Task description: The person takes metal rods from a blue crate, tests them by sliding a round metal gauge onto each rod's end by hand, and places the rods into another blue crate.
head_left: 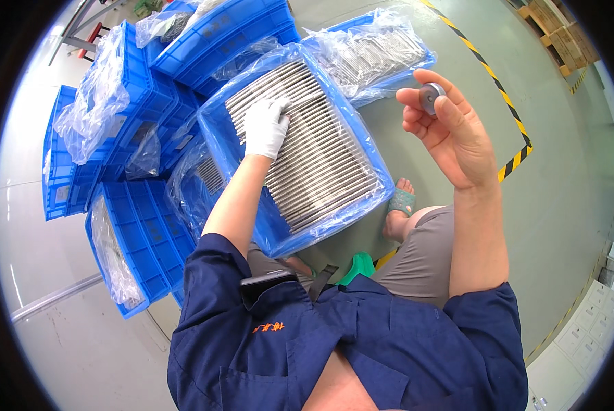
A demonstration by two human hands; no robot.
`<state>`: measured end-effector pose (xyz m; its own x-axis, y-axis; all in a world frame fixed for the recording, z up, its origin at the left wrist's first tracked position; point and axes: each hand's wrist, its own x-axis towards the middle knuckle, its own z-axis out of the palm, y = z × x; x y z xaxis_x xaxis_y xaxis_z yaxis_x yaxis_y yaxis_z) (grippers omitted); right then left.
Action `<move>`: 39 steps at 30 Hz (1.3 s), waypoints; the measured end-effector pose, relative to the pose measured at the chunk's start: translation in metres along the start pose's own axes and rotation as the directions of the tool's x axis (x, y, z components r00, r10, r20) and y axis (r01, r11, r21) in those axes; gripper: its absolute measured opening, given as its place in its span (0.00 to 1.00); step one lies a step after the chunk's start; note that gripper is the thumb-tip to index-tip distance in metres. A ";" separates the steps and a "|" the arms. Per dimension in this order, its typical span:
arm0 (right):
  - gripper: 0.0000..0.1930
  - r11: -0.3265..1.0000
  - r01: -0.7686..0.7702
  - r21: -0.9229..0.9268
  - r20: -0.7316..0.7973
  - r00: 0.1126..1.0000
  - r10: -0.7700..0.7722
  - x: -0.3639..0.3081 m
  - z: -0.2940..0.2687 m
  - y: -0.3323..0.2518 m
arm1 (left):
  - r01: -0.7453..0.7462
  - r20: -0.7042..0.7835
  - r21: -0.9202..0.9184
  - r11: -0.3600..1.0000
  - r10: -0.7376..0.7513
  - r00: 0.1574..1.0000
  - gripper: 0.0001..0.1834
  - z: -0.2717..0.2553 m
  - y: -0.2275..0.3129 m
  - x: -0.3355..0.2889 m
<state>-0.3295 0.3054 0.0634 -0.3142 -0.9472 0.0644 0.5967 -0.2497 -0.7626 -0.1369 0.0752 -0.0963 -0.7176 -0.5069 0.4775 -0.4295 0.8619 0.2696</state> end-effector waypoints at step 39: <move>0.15 0.801 0.388 -0.456 0.473 0.868 -0.151 -0.018 0.077 0.019 | 0.634 0.329 -0.747 0.202 -0.716 0.616 0.22 -0.039 -0.064 -0.027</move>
<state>-0.2560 0.3019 0.0970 -0.0129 -0.8796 0.4755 0.0190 -0.4756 -0.8794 -0.0686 0.0344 -0.0940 -0.3150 -0.9330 -0.1739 -0.1320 -0.1384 0.9816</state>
